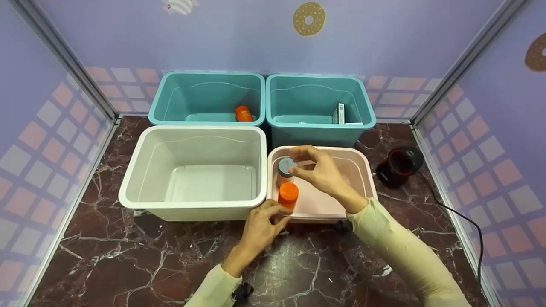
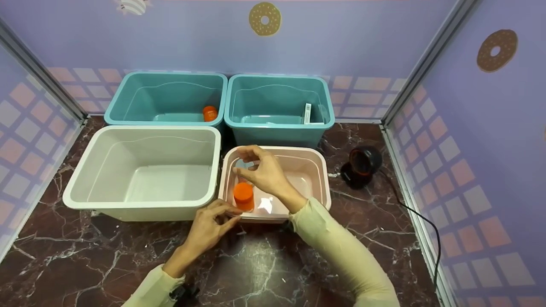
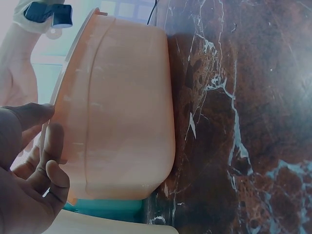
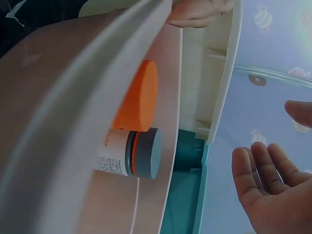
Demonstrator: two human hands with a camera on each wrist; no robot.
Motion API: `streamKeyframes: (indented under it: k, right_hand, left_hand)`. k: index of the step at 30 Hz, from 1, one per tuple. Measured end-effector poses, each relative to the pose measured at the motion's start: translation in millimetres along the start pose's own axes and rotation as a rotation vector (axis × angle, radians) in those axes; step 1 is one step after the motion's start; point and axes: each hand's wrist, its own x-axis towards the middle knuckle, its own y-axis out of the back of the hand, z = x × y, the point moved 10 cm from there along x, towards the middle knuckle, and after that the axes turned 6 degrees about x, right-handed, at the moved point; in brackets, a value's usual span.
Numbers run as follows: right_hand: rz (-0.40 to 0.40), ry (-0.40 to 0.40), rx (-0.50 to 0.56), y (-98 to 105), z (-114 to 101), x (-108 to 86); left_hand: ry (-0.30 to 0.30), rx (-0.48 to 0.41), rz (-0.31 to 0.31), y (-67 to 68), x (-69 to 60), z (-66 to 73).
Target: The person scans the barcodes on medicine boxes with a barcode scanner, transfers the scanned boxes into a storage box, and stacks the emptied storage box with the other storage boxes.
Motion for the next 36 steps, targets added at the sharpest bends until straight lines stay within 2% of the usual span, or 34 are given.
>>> streamKeyframes:
  k: [7,16,25,36]
  right_hand:
    - [0.0,-0.028,0.025,3,12,-12.7]
    - [0.009,-0.086,-0.007,6,33,-26.4]
    - [-0.002,-0.106,-0.04,3,50,-31.4]
    - [-0.088,-0.119,-0.14,-10,66,-32.4]
  left_hand:
    - [-0.001,0.001,-0.004,0.3,0.6,0.4]
    - [0.002,-0.016,-0.007,-0.1,0.8,-0.4]
    - [0.002,-0.026,-0.014,-0.5,0.9,-0.5]
    - [0.001,-0.03,-0.024,-2.0,0.7,-0.5]
